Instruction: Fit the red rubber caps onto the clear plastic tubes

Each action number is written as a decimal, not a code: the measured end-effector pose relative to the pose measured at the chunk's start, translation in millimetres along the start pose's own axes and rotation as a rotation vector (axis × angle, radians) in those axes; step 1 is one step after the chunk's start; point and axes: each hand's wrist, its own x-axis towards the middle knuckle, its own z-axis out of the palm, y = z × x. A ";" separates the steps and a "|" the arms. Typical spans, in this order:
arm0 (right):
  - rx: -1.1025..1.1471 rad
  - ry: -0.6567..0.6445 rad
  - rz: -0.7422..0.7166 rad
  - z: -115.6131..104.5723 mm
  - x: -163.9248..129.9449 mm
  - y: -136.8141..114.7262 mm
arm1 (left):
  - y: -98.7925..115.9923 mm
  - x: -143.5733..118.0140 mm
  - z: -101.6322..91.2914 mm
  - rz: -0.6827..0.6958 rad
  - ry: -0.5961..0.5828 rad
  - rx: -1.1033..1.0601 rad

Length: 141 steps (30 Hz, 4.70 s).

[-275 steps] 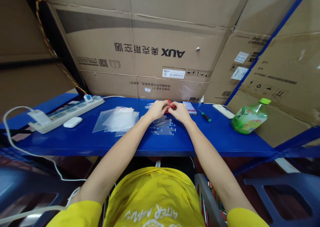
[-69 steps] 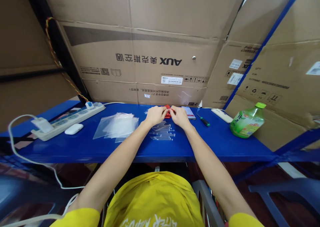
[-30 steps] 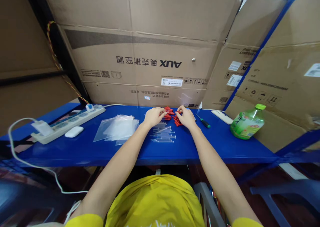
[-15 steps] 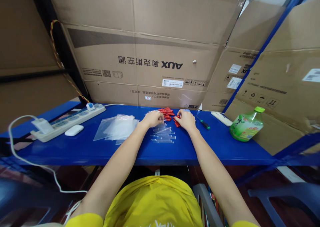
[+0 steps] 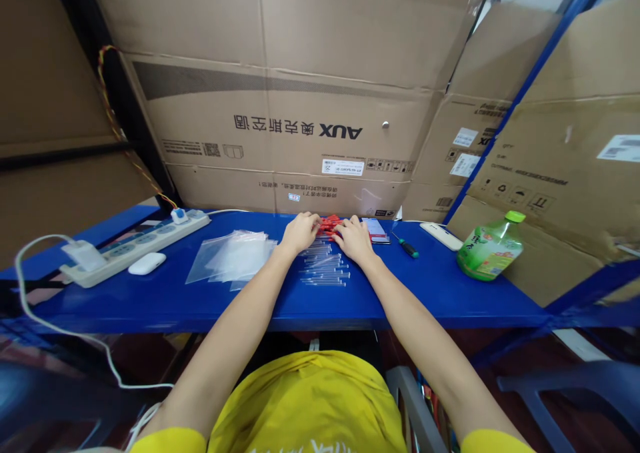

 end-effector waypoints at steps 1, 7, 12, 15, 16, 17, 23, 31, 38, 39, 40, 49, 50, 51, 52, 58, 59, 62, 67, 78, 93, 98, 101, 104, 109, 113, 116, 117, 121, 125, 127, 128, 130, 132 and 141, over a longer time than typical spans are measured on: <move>0.003 0.002 0.001 0.4 0.8 -0.8 | -0.6 -0.3 -0.1 -0.017 0.006 0.001; 0.114 0.087 0.060 -4.9 0.9 2.9 | -6.3 1.0 -3.7 -0.132 0.087 -0.071; 0.266 0.218 0.100 -8.4 -0.3 10.8 | -6.5 3.4 -6.0 0.032 0.123 -0.152; 0.321 0.243 0.090 -9.6 -1.3 12.8 | -1.0 2.0 -6.7 0.137 0.098 -0.114; 0.332 0.240 0.082 -10.1 -1.7 12.7 | 1.0 1.3 -6.9 0.162 0.094 -0.112; 0.343 0.236 0.073 -10.6 -2.0 12.2 | 2.9 0.5 -7.0 0.186 0.089 -0.125; 0.379 0.222 0.034 -13.1 -3.8 7.3 | 10.7 -1.5 -6.1 0.218 -0.072 -0.248; 0.206 0.165 -0.052 -18.2 -6.9 2.6 | 16.5 -0.3 -0.2 0.221 -0.125 -0.116; 0.094 0.118 -0.064 -20.5 -10.3 -1.1 | 20.4 -1.8 -0.1 0.211 -0.132 -0.080; 0.087 0.108 -0.061 -20.6 -10.4 -1.7 | 20.8 -1.4 0.4 0.216 -0.134 -0.080; 0.080 0.101 -0.057 -20.4 -10.3 -2.5 | 21.1 -0.8 1.0 0.222 -0.136 -0.083; 0.091 0.068 -0.049 -13.4 -6.0 -9.3 | 20.9 4.3 3.8 0.274 -0.149 -0.140; 0.094 0.060 -0.047 -13.1 -5.8 -9.3 | 21.1 4.5 3.9 0.276 -0.153 -0.136; 0.096 0.053 -0.042 -13.1 -5.7 -9.4 | 21.3 4.7 4.0 0.277 -0.154 -0.136; 0.099 0.049 -0.037 -13.2 -5.5 -9.3 | 21.6 4.8 4.0 0.278 -0.154 -0.139; 0.140 0.054 -0.023 -11.5 -3.0 -7.4 | 23.8 6.5 5.6 0.279 -0.140 -0.217; 0.150 0.055 -0.022 -10.8 -2.4 -6.8 | 24.2 6.7 6.1 0.277 -0.139 -0.227; 0.177 0.059 -0.025 -9.0 -1.5 -4.7 | 24.8 6.8 7.0 0.268 -0.128 -0.236; 0.269 0.118 -0.047 -9.0 -4.8 1.4 | 24.5 3.4 3.9 0.192 -0.104 -0.217; 0.314 0.041 0.027 -15.0 -9.8 10.1 | 21.9 -4.3 -1.5 0.241 -0.021 -0.185; 0.095 -0.032 0.096 -26.0 -8.6 -7.5 | 31.8 -3.1 -1.6 0.240 -0.119 -0.047; 0.047 -0.056 0.131 -28.8 -7.1 -13.9 | 39.9 -4.8 -7.6 0.212 -0.128 0.025; 0.039 -0.059 0.137 -27.8 -6.5 -15.1 | 43.6 -4.9 -10.1 0.214 -0.126 0.022; 0.067 -0.049 0.138 -24.9 -6.9 -14.9 | 42.8 -4.2 -8.2 0.221 -0.117 0.003; 0.319 0.101 0.117 -14.8 -7.6 -6.6 | 32.5 -2.6 0.0 0.181 -0.054 -0.154; 0.638 0.290 0.153 -8.7 -6.4 3.5 | 32.4 -0.8 1.3 0.093 0.037 -0.539; 0.805 0.267 0.152 -12.7 -6.9 3.0 | 42.6 1.4 0.8 0.072 0.144 -0.919; 0.867 0.222 0.127 -15.6 -7.5 0.7 | 46.3 2.2 0.9 0.074 0.155 -1.020; 1.103 0.075 0.064 -28.6 -11.7 -10.0 | 51.3 2.9 -0.5 0.079 0.083 -1.136; 1.059 0.107 0.050 -38.7 -20.9 -5.0 | 40.7 -1.3 -11.5 0.216 0.165 -0.836; 1.078 0.062 0.083 -43.7 -28.1 3.8 | 36.3 -3.7 -17.8 0.346 0.124 -0.579; 1.115 0.047 0.123 -46.5 -32.0 8.4 | 35.6 -4.6 -20.0 0.390 0.084 -0.466; 1.219 0.048 0.237 -52.0 -39.0 15.7 | 38.0 -5.7 -21.3 0.424 0.020 -0.309; 1.351 0.053 0.338 -56.6 -43.6 18.3 | 44.6 -6.8 -19.6 0.422 -0.001 -0.241; 1.241 0.256 0.466 -40.4 -38.4 -6.6 | 71.6 -14.2 -11.9 0.500 -0.068 -0.301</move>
